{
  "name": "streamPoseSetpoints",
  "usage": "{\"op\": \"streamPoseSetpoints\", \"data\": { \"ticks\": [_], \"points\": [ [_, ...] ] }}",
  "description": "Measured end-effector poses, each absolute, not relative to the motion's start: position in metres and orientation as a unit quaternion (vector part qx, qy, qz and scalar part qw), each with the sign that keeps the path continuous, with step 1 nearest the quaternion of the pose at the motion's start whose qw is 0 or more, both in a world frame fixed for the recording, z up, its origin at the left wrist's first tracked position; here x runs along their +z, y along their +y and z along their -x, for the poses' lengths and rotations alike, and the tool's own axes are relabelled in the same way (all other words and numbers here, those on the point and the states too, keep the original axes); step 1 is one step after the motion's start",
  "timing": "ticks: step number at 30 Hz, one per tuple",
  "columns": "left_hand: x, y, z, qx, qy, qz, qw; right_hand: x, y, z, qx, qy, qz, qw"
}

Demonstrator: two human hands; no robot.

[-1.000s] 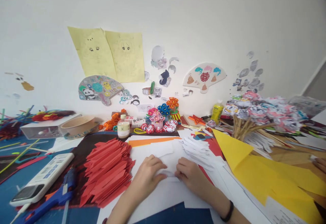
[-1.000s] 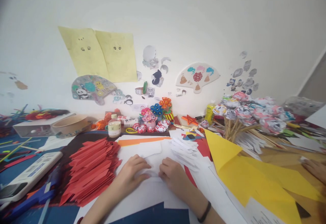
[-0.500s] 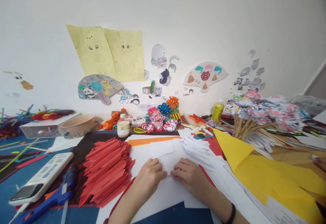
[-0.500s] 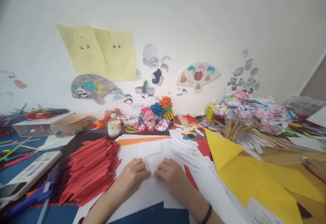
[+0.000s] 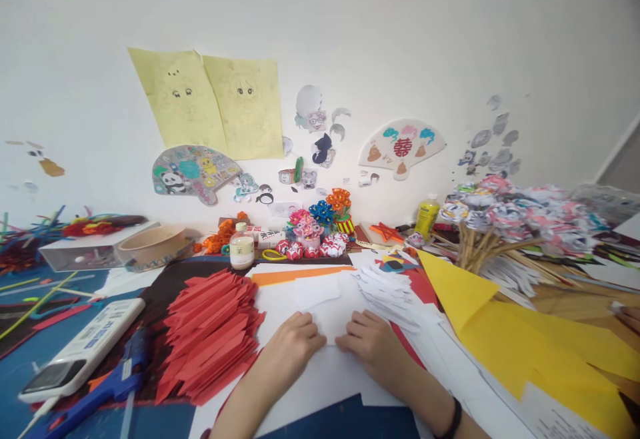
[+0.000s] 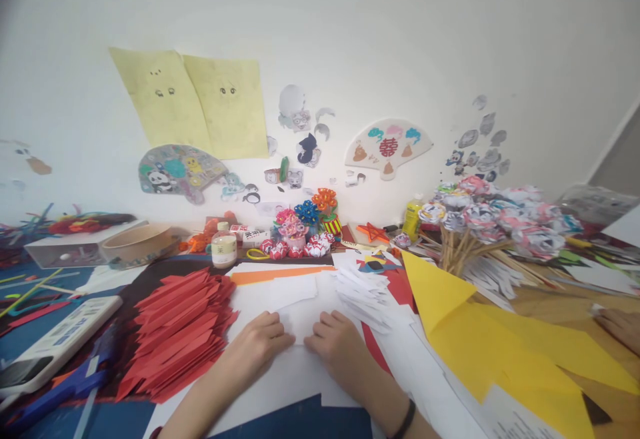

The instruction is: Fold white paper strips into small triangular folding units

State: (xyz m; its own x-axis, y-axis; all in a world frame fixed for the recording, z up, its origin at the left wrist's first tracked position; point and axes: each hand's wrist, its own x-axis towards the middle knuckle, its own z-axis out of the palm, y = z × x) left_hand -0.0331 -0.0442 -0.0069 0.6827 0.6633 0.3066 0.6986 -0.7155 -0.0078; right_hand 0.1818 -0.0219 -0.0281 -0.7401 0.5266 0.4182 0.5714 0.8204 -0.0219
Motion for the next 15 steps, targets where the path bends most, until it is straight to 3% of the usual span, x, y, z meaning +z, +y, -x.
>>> {"op": "streamPoseSetpoints", "data": {
  "ticks": [15],
  "points": [
    [-0.0042,-0.0431,0.0341,-0.106,-0.347,0.923,0.128,-0.0241,-0.0268,-0.183,-0.018,-0.923,0.334,0.19]
  ]
}}
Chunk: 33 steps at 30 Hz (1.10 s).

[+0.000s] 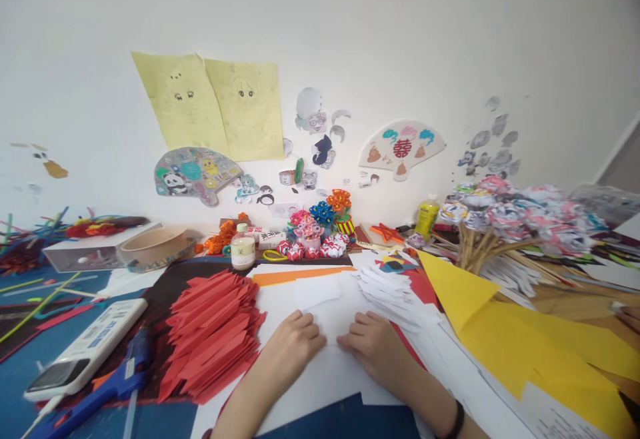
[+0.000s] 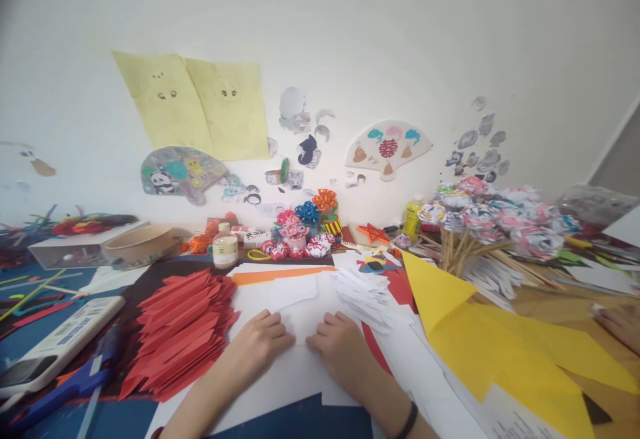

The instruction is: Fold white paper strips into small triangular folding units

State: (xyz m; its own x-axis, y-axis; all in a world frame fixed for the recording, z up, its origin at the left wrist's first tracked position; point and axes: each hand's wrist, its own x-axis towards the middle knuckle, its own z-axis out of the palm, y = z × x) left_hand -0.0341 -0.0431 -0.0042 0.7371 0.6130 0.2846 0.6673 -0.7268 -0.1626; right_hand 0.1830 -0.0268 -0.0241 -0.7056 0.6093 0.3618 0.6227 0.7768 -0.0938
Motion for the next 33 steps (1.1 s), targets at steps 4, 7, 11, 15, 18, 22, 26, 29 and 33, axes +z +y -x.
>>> {"op": "streamPoseSetpoints", "data": {
  "ticks": [4,7,11,15,18,22,26,29,33],
  "points": [
    [-0.0049,-0.0427,0.0359,-0.107,-0.333,0.921,0.17,-0.0267,-0.0252,-0.1826,-0.033,-0.925,0.325,0.193],
    [-0.0036,-0.0438,0.036,-0.096,-0.318,0.92,0.207,-0.0286,-0.024,-0.1829,-0.046,-0.926,0.319,0.199],
    [-0.0002,-0.0461,0.034,-0.089,-0.298,0.917,0.25,-0.0278,-0.0246,-0.1833,-0.047,-0.927,0.315,0.2],
    [0.001,-0.0475,0.0326,-0.082,-0.293,0.912,0.273,-0.0264,-0.0256,-0.1836,-0.039,-0.928,0.314,0.196],
    [-0.0008,-0.0481,0.0324,-0.074,-0.294,0.912,0.277,-0.0278,-0.0256,-0.1839,-0.034,-0.927,0.315,0.199],
    [-0.0033,-0.0474,0.0322,-0.07,-0.295,0.916,0.262,-0.0302,-0.0247,-0.1839,-0.038,-0.926,0.314,0.206],
    [-0.003,-0.0464,0.032,-0.071,-0.3,0.92,0.24,-0.0297,-0.0246,-0.1837,-0.038,-0.925,0.317,0.204],
    [-0.0027,-0.0462,0.0323,-0.062,-0.308,0.92,0.235,-0.0285,-0.0252,-0.1839,-0.038,-0.925,0.322,0.199],
    [-0.0027,-0.0445,0.0346,-0.059,-0.318,0.919,0.226,-0.0268,-0.0255,-0.1839,-0.039,-0.927,0.32,0.192]
  ]
}}
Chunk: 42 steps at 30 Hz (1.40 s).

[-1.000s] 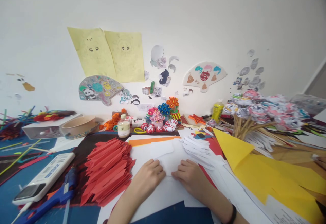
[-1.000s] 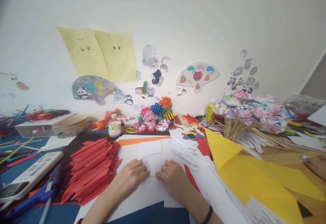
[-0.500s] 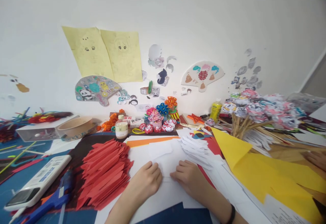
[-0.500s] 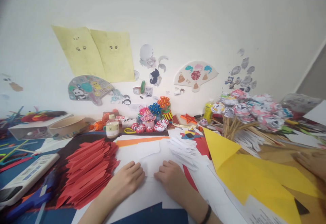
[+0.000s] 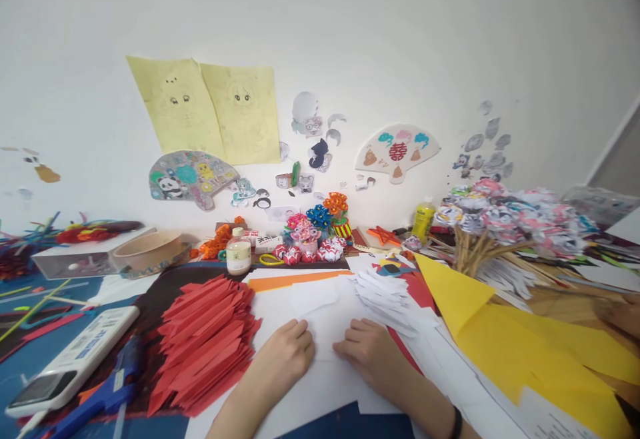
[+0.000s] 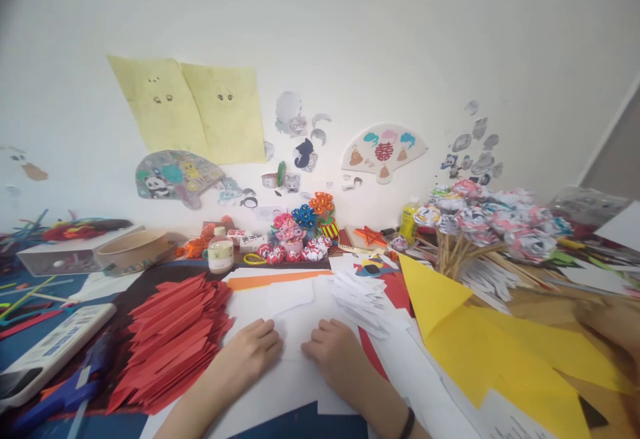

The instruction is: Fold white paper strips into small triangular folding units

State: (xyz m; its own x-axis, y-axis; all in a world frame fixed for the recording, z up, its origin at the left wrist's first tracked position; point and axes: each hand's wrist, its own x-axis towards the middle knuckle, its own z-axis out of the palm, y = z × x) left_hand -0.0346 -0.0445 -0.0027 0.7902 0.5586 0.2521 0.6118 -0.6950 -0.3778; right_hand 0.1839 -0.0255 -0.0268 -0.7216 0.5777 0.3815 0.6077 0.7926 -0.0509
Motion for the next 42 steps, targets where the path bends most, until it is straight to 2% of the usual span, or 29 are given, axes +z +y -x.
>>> {"op": "streamPoseSetpoints", "data": {
  "ticks": [4,11,19,26,35,42],
  "points": [
    [0.0,-0.043,0.036,-0.092,-0.342,0.917,0.186,-0.026,-0.025,-0.183,-0.046,-0.928,0.317,0.189],
    [0.001,-0.047,0.025,-0.197,-0.48,0.853,0.056,-0.028,-0.026,-0.183,-0.023,-0.922,0.327,0.207],
    [-0.009,-0.042,0.024,-0.192,-0.511,0.838,-0.017,-0.017,-0.028,-0.181,0.119,-0.867,0.423,0.236],
    [-0.008,-0.044,0.022,-0.199,-0.521,0.829,-0.044,-0.011,-0.033,-0.179,0.159,-0.817,0.486,0.267],
    [-0.003,-0.045,0.025,-0.213,-0.486,0.845,-0.069,-0.015,-0.031,-0.181,0.184,-0.809,0.478,0.289],
    [0.004,-0.046,0.024,-0.166,-0.465,0.87,-0.012,-0.014,-0.027,-0.184,0.15,-0.836,0.457,0.266]
  ]
}}
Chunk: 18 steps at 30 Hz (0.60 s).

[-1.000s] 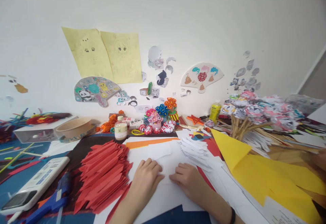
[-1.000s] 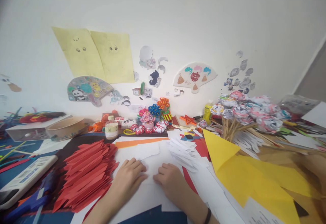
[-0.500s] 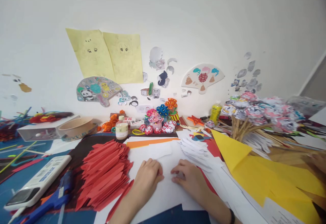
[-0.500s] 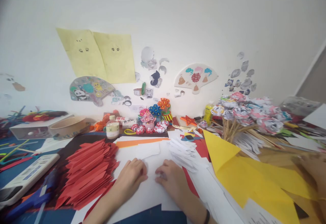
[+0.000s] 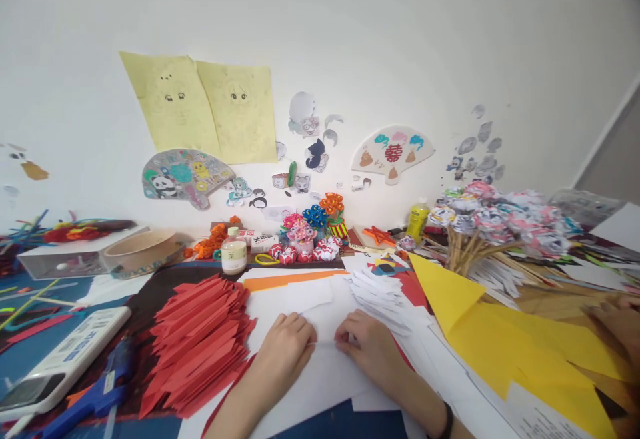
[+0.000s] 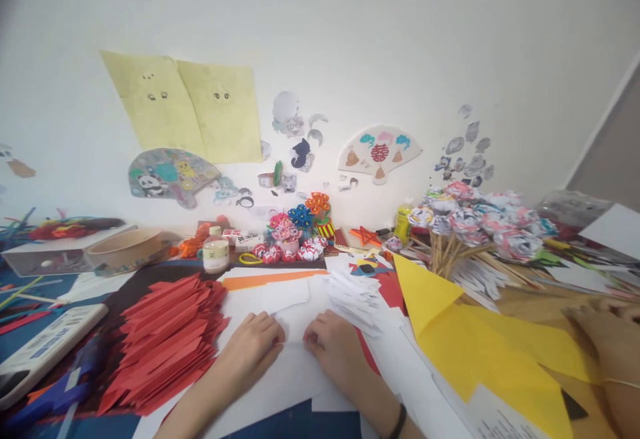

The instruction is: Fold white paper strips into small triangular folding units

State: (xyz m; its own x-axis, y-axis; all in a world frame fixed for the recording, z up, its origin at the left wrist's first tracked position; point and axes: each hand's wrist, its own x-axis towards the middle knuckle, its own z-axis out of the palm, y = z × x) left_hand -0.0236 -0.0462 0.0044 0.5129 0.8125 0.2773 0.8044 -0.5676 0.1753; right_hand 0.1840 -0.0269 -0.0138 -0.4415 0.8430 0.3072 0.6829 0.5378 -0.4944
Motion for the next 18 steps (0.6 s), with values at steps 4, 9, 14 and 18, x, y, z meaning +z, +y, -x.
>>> {"op": "streamPoseSetpoints", "data": {
  "ticks": [4,9,14,18],
  "points": [
    [0.004,-0.046,0.02,0.145,0.46,-0.876,-0.025,-0.011,-0.027,-0.183,0.145,-0.848,0.439,0.259],
    [0.002,-0.049,0.012,0.142,0.456,-0.877,-0.057,-0.015,-0.027,-0.177,0.138,-0.85,0.434,0.266],
    [-0.003,-0.048,0.008,0.143,0.447,-0.88,-0.068,-0.016,-0.025,-0.175,0.126,-0.862,0.415,0.262],
    [-0.007,-0.044,0.015,0.148,0.45,-0.878,-0.071,-0.011,-0.026,-0.179,0.128,-0.866,0.419,0.242]
  ]
}}
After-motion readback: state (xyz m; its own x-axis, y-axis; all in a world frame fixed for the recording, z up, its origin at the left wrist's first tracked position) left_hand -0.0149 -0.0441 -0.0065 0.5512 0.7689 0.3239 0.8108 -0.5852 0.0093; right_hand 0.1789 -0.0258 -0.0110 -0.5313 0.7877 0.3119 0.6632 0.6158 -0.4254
